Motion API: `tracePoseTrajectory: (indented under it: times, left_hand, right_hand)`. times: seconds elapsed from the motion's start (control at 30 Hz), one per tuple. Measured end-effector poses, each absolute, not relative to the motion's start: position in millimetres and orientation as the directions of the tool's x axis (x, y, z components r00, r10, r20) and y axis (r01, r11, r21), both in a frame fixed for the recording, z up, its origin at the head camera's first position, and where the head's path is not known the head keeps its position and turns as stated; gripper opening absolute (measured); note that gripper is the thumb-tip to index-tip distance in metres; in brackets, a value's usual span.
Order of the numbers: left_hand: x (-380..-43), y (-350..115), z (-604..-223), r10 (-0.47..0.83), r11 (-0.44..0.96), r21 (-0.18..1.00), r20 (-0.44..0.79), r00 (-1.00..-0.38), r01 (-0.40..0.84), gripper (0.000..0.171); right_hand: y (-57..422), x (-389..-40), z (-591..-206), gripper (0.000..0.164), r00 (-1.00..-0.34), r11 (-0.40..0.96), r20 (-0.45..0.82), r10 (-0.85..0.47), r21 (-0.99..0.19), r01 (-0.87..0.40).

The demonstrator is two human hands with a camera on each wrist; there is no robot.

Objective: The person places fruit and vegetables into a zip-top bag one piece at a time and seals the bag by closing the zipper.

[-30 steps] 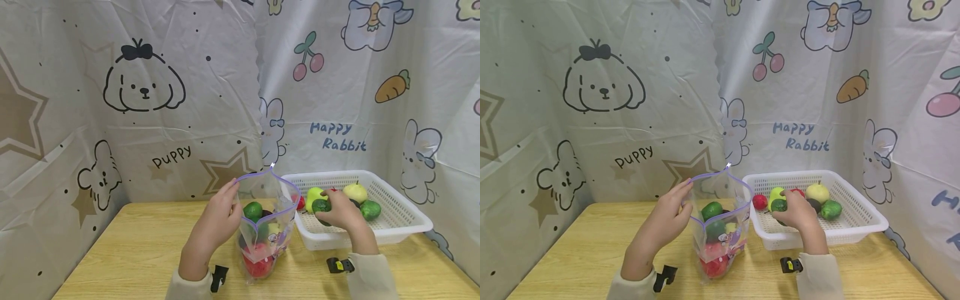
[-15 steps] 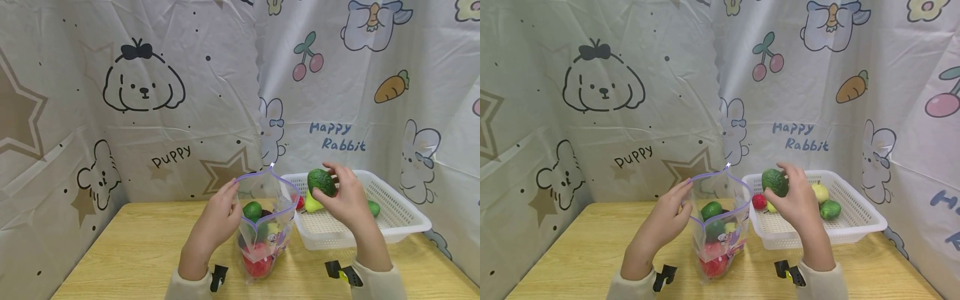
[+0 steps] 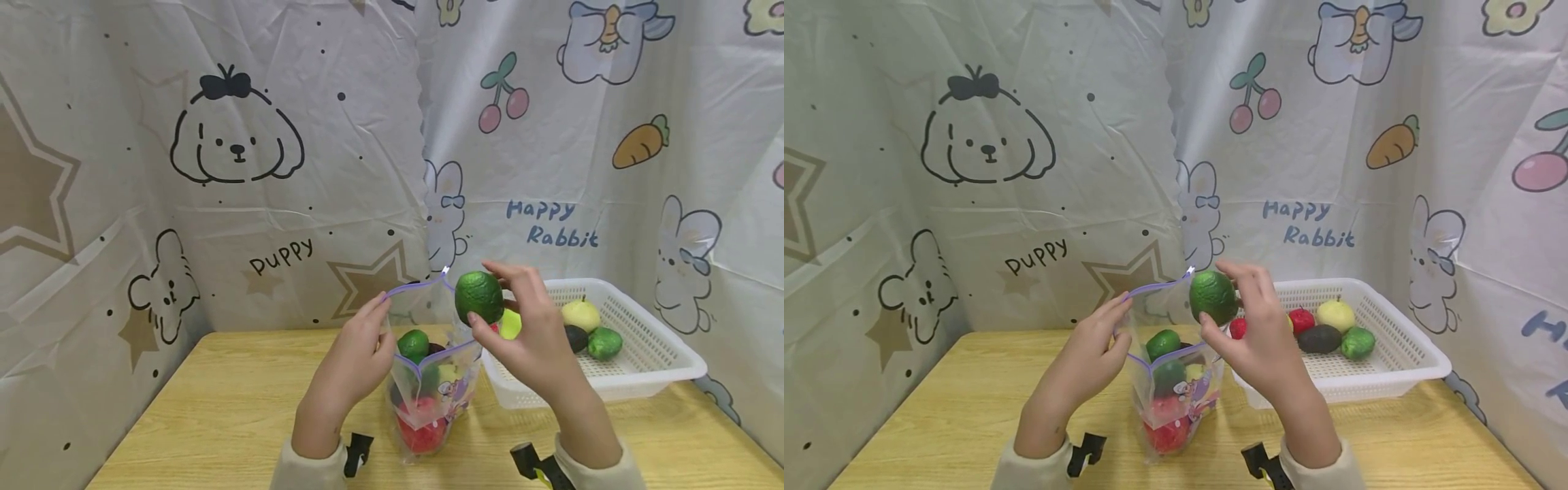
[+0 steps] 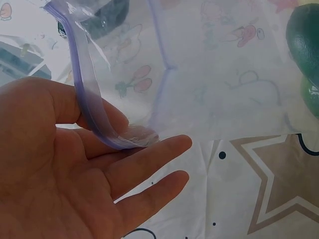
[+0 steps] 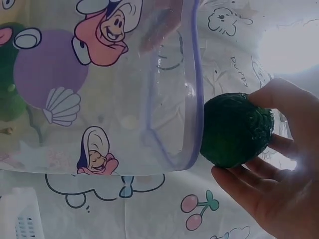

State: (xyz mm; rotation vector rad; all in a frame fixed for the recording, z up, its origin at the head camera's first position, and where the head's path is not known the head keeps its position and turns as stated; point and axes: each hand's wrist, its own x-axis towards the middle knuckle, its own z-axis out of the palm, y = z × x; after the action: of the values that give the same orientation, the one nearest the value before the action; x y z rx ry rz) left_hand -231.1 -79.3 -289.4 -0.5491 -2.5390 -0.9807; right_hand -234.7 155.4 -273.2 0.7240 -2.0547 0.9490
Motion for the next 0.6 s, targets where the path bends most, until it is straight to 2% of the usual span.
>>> tracePoseTrajectory:
  times: [0.27,0.6]
  left_hand:
    - [-231.1,-78.9,-289.9,0.225,0.682,0.555,0.46,-0.859,0.476,0.049]
    - [-231.3,-78.3,-289.4,0.227,0.686,0.552,0.458,-0.86,0.475,0.049]
  right_hand:
    - [153.3,-238.4,-278.8,0.058,-0.629,0.595,0.725,-0.28,-0.383,-0.706]
    - [153.4,-240.1,-280.5,0.064,-0.628,0.602,0.7,-0.34,-0.35,-0.717]
